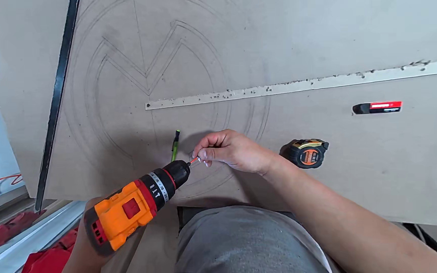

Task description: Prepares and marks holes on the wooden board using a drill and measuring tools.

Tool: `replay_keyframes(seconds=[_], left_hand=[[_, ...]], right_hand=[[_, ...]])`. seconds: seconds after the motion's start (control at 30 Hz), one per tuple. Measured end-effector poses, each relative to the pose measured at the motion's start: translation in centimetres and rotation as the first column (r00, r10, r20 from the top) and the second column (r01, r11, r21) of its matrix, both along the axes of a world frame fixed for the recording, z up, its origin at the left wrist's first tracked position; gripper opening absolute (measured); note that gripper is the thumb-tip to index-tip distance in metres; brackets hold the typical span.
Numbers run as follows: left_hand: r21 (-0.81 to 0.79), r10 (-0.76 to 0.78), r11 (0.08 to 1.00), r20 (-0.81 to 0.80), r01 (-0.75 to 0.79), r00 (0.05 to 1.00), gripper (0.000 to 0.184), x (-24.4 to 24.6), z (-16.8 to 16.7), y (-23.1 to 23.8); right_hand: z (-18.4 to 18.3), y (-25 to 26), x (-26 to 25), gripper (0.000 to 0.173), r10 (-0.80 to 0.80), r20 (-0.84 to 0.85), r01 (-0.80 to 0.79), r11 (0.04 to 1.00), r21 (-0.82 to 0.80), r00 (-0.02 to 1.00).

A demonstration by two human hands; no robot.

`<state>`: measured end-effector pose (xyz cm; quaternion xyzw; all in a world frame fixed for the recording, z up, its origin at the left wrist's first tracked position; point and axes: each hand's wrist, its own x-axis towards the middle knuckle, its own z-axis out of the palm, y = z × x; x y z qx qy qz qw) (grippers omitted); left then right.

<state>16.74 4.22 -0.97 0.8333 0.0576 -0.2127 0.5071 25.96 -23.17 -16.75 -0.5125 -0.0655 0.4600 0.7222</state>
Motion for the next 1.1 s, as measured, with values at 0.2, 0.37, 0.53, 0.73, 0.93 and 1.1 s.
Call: replay_keyframes(seconds=[0.2, 0.37, 0.53, 0.73, 0.93, 1.1], left_hand=[[0.151, 0.094, 0.984, -0.003, -0.093, 0.996, 0.040, -3.3, -2.8, 4.6], [-0.008, 0.372, 0.927, -0.121, -0.375, 0.920, 0.032, -1.1, -2.4, 2.7], [0.330, 0.021, 0.937, 0.284, -0.118, 0.959, 0.052, 0.4, -5.6, 5.2], [0.536, 0.040, 0.827, 0.243, -0.169, 0.969, 0.065, 3.9, -6.5, 2.5], [0.498, 0.070, 0.843, 0.274, -0.203, 0.959, 0.061, 3.8, -6.8, 1.6], [0.462, 0.057, 0.862, 0.320, -0.208, 0.946, 0.057, 2.9, -6.9, 1.5]], right_hand=[[0.5, 0.6, 0.9, 0.020, -0.013, -0.267, 0.052, 0.989, 0.138, 0.964], [1.0, 1.0, 3.1, 0.026, 0.006, -0.310, 0.011, 0.998, 0.054, 0.951], [-0.2, 0.7, 5.9, 0.036, -0.015, 0.561, 0.420, 0.680, -0.601, 0.828], [-2.0, 5.1, 7.7, 0.028, 0.516, 0.662, 0.427, 0.509, -0.747, 0.543], [0.6, 5.7, 10.2, 0.017, 0.530, 0.397, 0.106, 0.495, -0.862, 0.749], [-0.2, 5.3, 11.4, 0.015, 0.514, 0.316, -0.007, 0.531, -0.847, 0.798]])
